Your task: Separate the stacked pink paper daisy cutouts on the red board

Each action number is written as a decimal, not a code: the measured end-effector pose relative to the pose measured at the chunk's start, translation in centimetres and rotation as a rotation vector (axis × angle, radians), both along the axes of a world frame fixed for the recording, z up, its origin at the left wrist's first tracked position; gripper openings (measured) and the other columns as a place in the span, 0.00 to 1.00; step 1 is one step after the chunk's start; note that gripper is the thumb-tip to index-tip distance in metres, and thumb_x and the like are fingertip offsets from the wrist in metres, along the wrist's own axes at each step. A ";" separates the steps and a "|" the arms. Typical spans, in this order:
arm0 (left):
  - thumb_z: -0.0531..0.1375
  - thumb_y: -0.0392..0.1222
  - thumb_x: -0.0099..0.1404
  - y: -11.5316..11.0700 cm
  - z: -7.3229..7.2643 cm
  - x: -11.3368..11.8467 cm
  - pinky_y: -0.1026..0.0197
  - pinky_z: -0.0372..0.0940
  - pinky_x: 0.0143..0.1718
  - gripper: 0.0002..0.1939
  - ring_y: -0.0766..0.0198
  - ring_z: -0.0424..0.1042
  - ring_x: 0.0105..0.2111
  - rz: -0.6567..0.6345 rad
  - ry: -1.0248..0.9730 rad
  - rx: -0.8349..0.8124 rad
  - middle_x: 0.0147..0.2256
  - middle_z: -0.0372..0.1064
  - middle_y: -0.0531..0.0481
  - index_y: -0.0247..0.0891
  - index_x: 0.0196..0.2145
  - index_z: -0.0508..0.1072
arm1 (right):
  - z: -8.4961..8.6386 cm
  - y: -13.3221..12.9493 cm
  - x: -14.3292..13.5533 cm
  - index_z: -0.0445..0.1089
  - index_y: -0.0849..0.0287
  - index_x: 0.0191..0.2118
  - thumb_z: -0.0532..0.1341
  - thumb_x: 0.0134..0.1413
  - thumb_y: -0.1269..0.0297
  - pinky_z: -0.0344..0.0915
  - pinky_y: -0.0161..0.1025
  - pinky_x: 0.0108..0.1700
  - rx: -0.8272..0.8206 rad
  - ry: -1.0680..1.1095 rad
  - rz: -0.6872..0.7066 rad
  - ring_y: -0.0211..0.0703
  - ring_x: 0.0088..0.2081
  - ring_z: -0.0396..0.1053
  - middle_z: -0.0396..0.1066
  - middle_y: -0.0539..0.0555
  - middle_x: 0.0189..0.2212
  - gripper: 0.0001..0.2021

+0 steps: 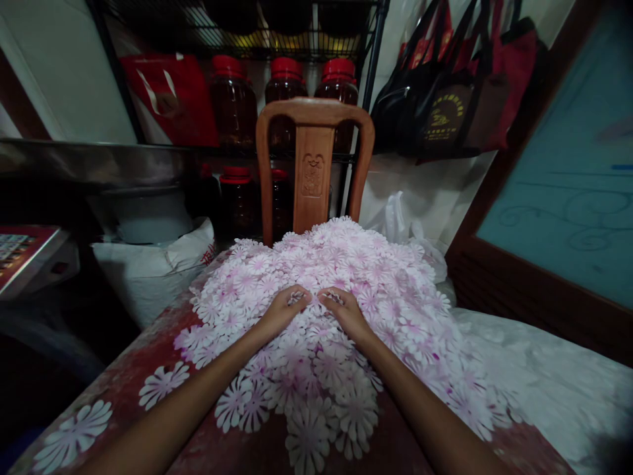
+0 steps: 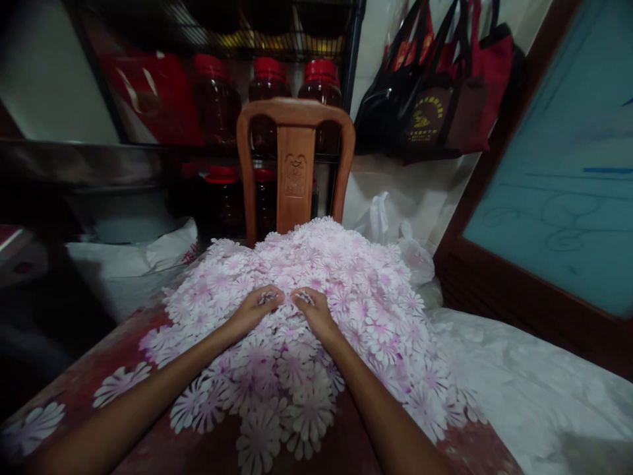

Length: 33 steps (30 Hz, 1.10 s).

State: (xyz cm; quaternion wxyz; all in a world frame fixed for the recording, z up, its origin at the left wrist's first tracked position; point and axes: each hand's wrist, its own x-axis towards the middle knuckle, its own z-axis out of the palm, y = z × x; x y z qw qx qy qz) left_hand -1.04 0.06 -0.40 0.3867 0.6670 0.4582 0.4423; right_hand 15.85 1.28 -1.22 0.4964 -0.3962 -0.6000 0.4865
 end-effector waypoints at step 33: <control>0.54 0.57 0.56 -0.1 0.4 0.0 0.70 0.56 0.35 0.21 0.73 0.63 0.28 0.088 -0.089 -0.024 0.24 0.65 0.52 0.32 0.30 0.69 | -1.0 0.7 0.3 0.71 0.62 0.32 0.61 0.44 0.51 0.62 0.31 0.30 0.096 -0.031 -0.027 0.36 0.30 0.64 0.69 0.53 0.30 0.17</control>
